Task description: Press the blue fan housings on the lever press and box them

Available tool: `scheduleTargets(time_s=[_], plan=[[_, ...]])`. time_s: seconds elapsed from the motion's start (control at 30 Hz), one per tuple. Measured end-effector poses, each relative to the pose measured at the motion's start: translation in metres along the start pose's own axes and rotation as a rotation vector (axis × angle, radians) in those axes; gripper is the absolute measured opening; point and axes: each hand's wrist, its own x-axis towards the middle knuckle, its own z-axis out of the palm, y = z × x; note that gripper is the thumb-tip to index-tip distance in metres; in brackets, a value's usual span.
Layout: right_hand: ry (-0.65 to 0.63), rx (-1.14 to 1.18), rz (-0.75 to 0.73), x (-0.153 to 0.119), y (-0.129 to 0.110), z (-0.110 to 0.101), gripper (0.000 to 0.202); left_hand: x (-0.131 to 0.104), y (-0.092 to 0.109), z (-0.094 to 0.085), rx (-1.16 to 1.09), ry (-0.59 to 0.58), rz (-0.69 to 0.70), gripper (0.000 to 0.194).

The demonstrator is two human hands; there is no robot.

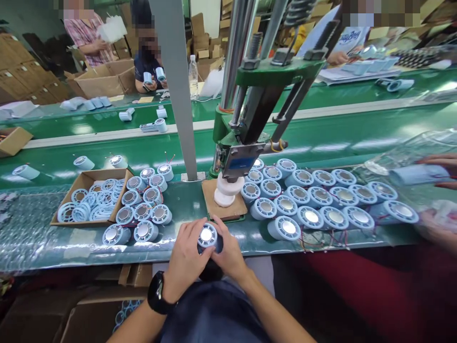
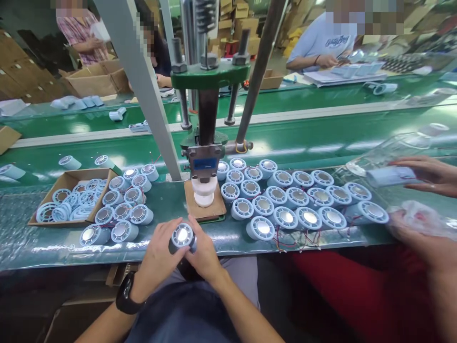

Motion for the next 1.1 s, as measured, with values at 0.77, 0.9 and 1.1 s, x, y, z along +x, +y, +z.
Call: scheduleTargets(time_s=[0.77, 0.9, 1.1], plan=[[0.207, -0.556, -0.513, 0.130, -0.135, -0.169, 0.050, 0.036, -0.021, -0.005, -0.459, -0.034, -0.337, 0.058], [0.630, -0.384, -0.628, 0.245, -0.195, -0.218, 0.034, 0.088, -0.011, -0.017, -0.511, 0.008, -0.257, 0.062], [0.560, -0.085, -0.509, 0.314, -0.183, -0.218, 0.035, 0.138, 0.006, 0.016, -0.773, -0.128, -0.144, 0.058]])
